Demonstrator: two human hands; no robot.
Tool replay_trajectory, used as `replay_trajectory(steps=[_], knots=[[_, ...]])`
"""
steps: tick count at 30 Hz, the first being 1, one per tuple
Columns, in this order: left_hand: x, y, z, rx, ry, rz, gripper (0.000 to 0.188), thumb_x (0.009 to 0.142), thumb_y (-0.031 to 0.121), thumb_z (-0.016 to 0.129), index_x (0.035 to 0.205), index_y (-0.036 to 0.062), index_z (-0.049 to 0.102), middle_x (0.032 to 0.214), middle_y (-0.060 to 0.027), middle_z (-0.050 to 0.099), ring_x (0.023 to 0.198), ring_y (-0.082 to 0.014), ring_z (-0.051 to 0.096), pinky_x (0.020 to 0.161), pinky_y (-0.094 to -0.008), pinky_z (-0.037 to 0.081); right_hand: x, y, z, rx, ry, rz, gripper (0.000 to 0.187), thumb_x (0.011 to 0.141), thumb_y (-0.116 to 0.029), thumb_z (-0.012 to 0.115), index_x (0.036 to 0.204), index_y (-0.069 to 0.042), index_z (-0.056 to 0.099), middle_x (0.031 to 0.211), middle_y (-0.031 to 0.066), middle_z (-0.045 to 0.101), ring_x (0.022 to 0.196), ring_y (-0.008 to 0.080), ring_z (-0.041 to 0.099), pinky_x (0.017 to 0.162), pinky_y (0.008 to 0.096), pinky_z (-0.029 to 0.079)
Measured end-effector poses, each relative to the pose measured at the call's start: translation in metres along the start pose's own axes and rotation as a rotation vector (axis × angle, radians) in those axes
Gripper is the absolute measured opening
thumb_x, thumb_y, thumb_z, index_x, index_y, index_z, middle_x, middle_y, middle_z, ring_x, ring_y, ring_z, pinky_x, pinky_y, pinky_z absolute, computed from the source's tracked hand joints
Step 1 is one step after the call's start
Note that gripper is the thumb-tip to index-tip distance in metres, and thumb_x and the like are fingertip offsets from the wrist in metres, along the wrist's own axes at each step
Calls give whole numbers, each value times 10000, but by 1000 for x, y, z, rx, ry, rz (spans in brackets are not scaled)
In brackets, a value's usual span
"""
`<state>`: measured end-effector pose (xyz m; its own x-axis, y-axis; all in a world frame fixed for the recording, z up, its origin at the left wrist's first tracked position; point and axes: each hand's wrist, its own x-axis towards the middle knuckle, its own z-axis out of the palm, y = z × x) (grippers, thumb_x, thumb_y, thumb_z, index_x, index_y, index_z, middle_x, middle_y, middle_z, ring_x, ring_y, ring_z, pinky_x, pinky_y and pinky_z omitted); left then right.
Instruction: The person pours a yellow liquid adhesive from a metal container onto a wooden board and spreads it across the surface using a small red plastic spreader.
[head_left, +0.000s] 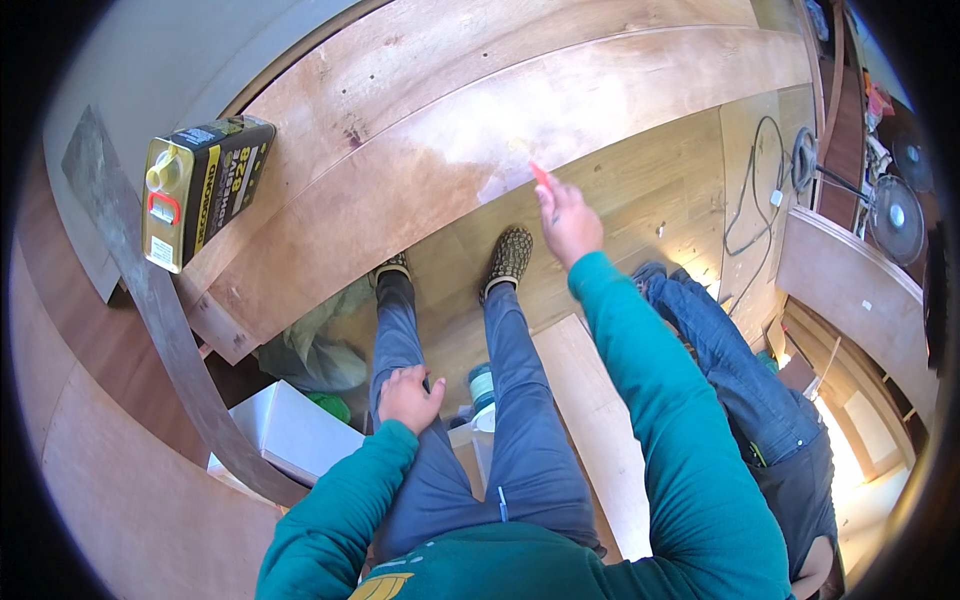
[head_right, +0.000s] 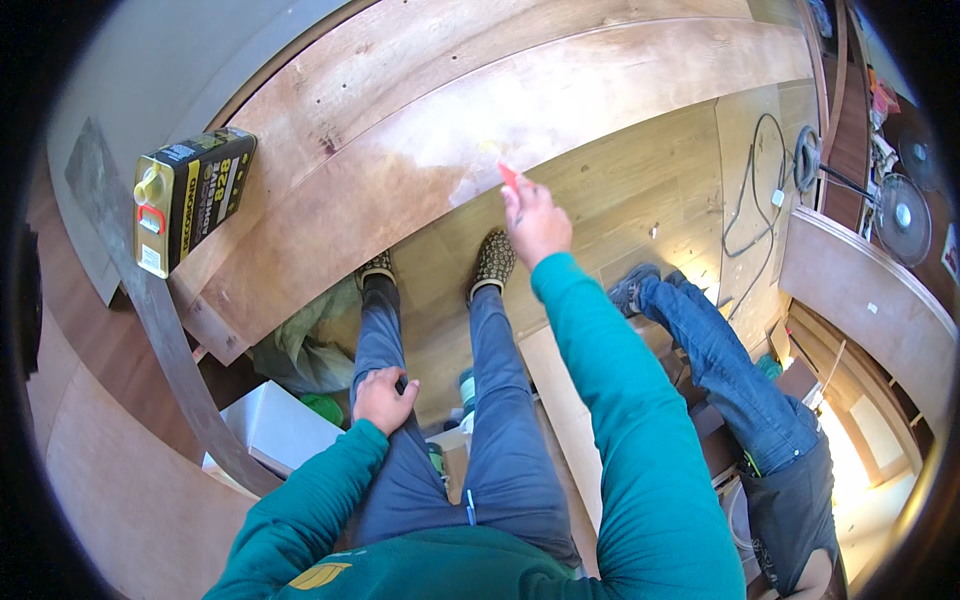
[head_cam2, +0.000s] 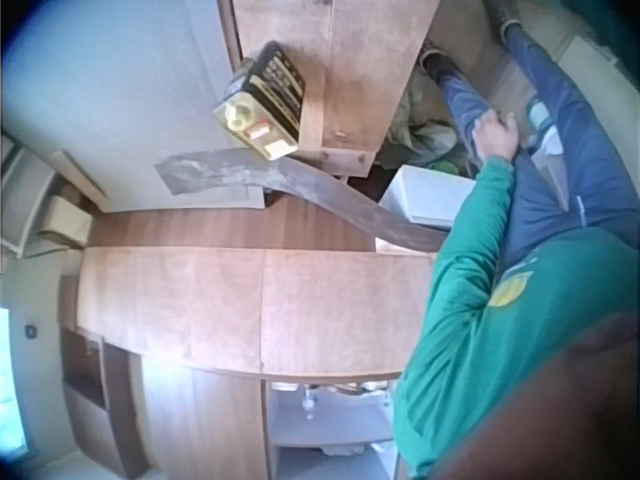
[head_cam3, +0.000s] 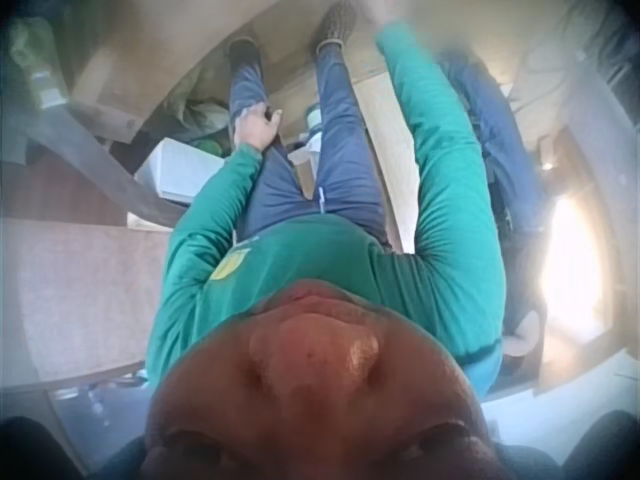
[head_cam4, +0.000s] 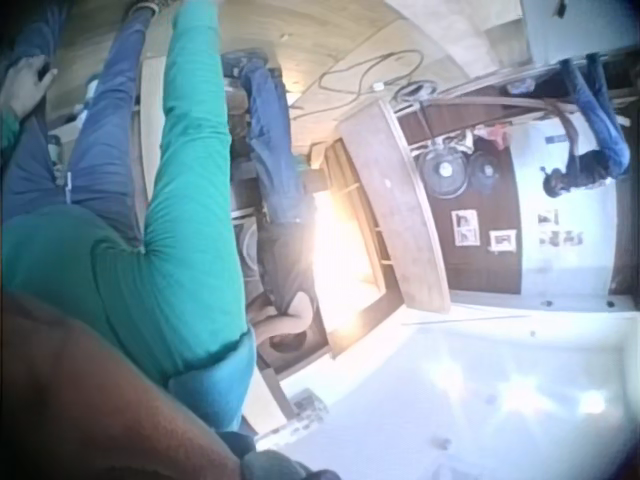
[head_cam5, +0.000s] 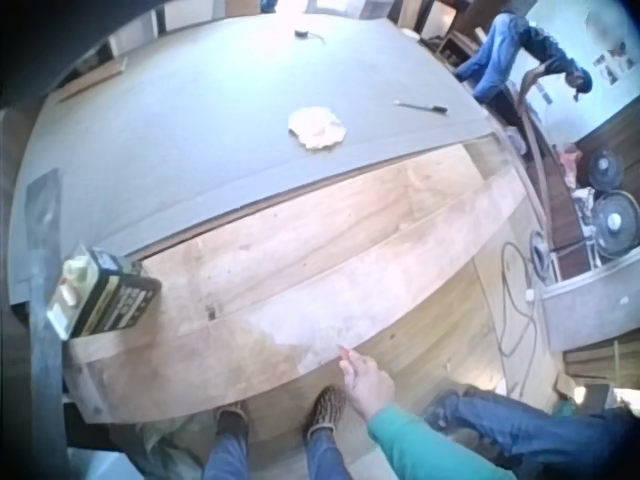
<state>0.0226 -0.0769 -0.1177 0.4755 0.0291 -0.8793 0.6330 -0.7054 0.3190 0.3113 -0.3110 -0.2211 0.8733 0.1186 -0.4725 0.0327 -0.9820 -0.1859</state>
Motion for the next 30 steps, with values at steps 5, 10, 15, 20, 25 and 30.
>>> replay_trajectory(steps=[5, 10, 15, 20, 25, 30], knots=[[1, -3, 0, 7, -3, 10, 419, 880, 417, 635, 1078, 53, 698, 1125, -120, 701, 1130, -307, 594, 986, -441, 436, 60, -3, -28, -105, -106, -3, 366, 1037, -347, 434, 1295, -160, 614, 1161, 169, 673, 934, 383, 695, 833, 523, 551], [1, 1, -2, 17, -17, 6, 419, 879, 419, 633, 1075, 54, 697, 1121, -120, 701, 1124, -305, 595, 983, -441, 437, 75, -14, -24, -188, -258, 39, 363, 1018, -216, 393, 1289, -127, 617, 1133, 199, 683, 1059, 376, 671, 914, 502, 530], [1, 0, 0, 38, -13, 12, 416, 877, 418, 631, 1082, 62, 697, 1116, -119, 702, 1114, -305, 599, 978, -443, 436, 74, -29, -10, -82, -222, 94, 374, 1022, -225, 383, 1261, -83, 634, 1177, 227, 682, 1127, 381, 651, 977, 497, 500], [1, 1, 2, 52, -5, 12, 404, 883, 406, 646, 1083, 60, 704, 1096, -131, 709, 1086, -324, 618, 970, -434, 451, 71, -46, -9, -54, -290, 15, 396, 1027, -240, 379, 1212, -4, 638, 1215, 233, 673, 1116, 399, 655, 969, 503, 507], [2, 4, 3, 74, -14, 11, 407, 886, 408, 643, 1093, 63, 704, 1093, -127, 708, 1083, -322, 619, 972, -432, 451, 58, -69, 8, -82, -283, 35, 377, 1014, -195, 388, 1160, 33, 651, 1181, 246, 680, 1087, 392, 673, 918, 496, 539], [4, 4, 6, 83, -38, 6, 428, 889, 432, 609, 1095, 65, 688, 1113, -116, 699, 1109, -302, 602, 975, -447, 433, 27, -67, 24, -75, -311, -133, 370, 1011, -221, 406, 1159, 6, 658, 1135, 251, 689, 1034, 396, 687, 909, 497, 541]])
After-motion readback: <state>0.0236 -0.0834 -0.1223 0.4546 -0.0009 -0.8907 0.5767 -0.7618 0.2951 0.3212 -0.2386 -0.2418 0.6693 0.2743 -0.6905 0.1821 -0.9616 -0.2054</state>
